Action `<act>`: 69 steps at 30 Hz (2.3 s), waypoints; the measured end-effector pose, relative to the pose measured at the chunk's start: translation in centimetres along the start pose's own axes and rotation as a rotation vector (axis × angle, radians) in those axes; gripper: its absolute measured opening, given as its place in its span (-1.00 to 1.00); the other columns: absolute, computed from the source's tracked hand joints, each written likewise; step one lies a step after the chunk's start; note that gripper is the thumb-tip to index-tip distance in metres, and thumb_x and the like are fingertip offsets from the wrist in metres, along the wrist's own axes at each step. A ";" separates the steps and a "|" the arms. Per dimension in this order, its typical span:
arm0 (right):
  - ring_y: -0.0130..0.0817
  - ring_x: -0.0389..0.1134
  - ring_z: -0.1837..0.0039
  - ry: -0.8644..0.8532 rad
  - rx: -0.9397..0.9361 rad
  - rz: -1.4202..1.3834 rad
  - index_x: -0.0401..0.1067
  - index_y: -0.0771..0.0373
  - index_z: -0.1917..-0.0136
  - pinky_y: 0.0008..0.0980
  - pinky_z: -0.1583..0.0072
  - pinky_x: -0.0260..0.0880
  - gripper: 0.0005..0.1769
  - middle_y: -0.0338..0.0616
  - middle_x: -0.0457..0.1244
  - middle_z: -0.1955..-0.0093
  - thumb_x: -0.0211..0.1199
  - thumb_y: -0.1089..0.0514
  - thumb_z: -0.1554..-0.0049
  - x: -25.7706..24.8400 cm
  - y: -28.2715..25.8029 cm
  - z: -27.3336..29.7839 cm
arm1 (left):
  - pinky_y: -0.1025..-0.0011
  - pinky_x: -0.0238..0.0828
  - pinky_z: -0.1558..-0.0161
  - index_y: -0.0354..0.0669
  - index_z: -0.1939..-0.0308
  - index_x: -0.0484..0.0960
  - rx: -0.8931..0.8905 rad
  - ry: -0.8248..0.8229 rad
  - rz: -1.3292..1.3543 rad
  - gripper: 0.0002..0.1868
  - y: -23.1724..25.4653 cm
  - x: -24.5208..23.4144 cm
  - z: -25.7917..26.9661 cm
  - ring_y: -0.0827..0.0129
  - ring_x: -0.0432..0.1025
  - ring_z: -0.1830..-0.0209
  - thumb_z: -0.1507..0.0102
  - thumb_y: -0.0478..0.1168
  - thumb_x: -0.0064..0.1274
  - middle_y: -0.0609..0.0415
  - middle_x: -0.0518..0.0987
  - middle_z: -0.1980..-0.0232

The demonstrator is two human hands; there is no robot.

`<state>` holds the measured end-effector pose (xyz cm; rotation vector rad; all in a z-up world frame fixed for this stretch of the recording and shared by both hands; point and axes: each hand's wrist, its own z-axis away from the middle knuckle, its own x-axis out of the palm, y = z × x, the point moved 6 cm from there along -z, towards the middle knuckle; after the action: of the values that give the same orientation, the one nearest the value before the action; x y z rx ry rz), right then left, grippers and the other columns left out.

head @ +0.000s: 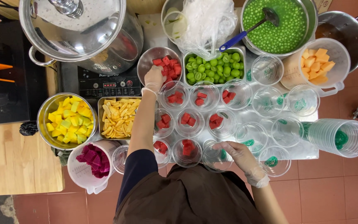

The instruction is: Arranging plastic cups on a stainless steel counter and placing pieces of fruit into each cup.

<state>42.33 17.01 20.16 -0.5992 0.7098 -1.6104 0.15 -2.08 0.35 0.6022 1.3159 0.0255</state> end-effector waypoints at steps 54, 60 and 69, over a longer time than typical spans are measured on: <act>-0.32 0.36 -0.13 -0.057 -0.114 0.139 0.51 0.18 -0.23 -0.28 -0.13 0.37 -0.65 -0.22 0.41 -0.18 0.05 0.03 -0.32 -5.2 8.3 4.8 | 0.38 0.54 0.11 -0.19 -0.13 0.57 -0.026 -0.237 0.924 -0.64 27.4 1.1 29.4 0.27 0.60 0.20 -0.31 -0.12 0.09 -0.05 0.68 0.02; -0.41 0.36 -0.16 0.216 -0.264 0.046 0.57 0.29 -0.14 -0.38 -0.29 0.29 -0.65 -0.21 0.44 -0.09 0.05 0.06 -0.34 -9.8 7.5 6.0 | 0.29 0.50 0.03 -0.29 -0.03 0.63 0.227 -0.451 0.674 -0.65 33.4 12.2 28.0 0.17 0.60 0.12 -0.30 -0.10 0.11 -0.15 0.67 0.07; -0.36 0.27 -0.43 0.345 -0.140 0.026 0.56 0.30 -0.11 -0.34 -0.43 0.13 -0.65 -0.18 0.36 -0.33 0.06 0.06 -0.30 -9.0 6.7 4.3 | 0.27 0.46 -0.14 -0.02 -0.06 0.71 0.587 -0.145 0.635 -0.69 26.3 -2.6 19.2 0.16 0.57 -0.05 -0.35 -0.04 0.01 0.01 0.68 -0.05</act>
<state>51.35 24.80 18.22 -0.4119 1.0878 -1.6677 25.15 11.65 16.31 1.4796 0.9380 0.1152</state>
